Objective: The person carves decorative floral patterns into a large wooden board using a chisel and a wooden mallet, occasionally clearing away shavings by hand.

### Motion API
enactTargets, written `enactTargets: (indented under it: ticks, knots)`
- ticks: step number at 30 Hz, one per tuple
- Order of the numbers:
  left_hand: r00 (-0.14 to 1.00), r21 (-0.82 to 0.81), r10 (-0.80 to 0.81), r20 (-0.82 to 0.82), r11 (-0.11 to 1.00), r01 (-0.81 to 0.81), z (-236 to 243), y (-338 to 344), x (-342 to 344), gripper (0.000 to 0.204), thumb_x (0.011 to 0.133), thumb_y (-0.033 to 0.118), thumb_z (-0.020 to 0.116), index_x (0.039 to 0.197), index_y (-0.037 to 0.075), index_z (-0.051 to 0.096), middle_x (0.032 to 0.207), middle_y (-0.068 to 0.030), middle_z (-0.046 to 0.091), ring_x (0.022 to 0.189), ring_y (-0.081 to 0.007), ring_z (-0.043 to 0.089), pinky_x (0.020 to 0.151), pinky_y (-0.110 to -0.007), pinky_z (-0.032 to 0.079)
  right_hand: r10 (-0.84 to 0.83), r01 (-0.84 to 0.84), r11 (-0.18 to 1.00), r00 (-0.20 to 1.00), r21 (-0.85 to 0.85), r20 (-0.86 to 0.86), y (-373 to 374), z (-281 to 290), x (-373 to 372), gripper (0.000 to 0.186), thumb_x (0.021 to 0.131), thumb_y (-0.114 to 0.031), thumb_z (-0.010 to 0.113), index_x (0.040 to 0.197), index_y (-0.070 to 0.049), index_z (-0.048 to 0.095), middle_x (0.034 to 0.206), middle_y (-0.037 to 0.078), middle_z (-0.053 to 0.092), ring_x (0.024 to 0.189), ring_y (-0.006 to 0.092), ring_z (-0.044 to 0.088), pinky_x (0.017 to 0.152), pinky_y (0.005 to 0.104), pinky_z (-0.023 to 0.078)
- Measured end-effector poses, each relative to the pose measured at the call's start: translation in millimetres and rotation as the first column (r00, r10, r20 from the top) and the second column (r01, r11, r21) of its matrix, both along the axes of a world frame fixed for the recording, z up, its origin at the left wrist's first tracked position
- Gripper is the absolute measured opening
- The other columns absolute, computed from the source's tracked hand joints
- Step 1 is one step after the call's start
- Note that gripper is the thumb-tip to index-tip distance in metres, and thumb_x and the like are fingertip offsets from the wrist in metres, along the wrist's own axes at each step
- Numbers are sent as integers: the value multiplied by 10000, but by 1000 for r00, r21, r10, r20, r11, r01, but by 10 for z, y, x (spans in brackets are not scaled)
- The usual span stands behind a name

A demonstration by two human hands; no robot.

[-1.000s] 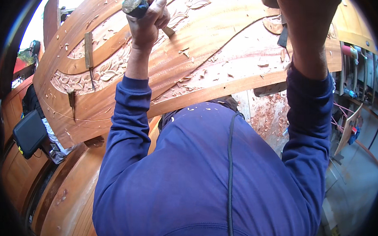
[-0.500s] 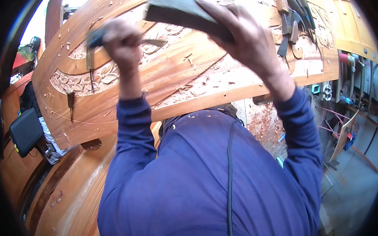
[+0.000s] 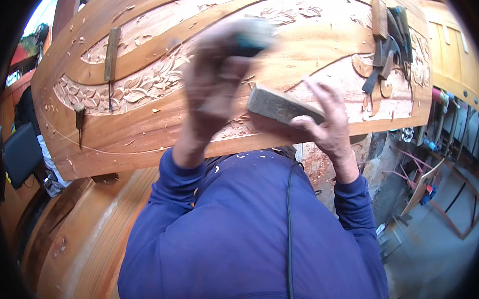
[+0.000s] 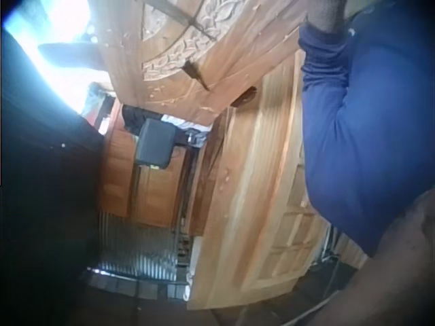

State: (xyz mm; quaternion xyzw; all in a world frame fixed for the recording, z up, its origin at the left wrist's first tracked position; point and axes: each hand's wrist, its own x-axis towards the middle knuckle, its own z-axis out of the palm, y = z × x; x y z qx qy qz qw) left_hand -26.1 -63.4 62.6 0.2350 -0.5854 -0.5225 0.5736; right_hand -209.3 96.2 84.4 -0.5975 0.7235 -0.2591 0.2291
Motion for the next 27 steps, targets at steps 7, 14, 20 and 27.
enactTargets:
  ticks: [7,14,20,27]
  knots:
    - [975,-318,31,220,947,42,338,31,-841,375,952,194,644,1318,116,651,958,-104,610,867,-297,653,726,-415,569,-169,567,815,431,-121,887,-916,382,441,721,1089,-572,348,1533,-4,365,1449,201,524,1359,331,496,1182,467,346]
    - [784,-313,-146,603,861,401,107,472,-140,575,814,298,759,1329,75,632,1252,-118,627,1244,-323,572,1107,-474,452,108,516,803,367,-299,924,-1545,212,-816,450,1065,-443,560,1238,-29,589,931,92,640,787,215,597,743,376,508]
    - [609,-213,-186,771,825,523,-223,556,294,566,812,413,772,1256,76,679,1193,-109,639,1141,-303,612,1049,-455,470,61,360,924,185,-126,981,-2397,-282,-294,205,1075,-307,567,1164,-123,562,895,48,549,682,142,533,570,296,462]
    - [914,-143,247,323,967,-211,-565,-542,467,273,971,143,712,1200,-6,705,1093,-145,763,961,-252,747,830,-356,608,-4,157,987,189,-26,982,-2846,-663,410,209,1085,-404,556,1188,-224,538,845,-23,536,550,82,513,439,235,390]
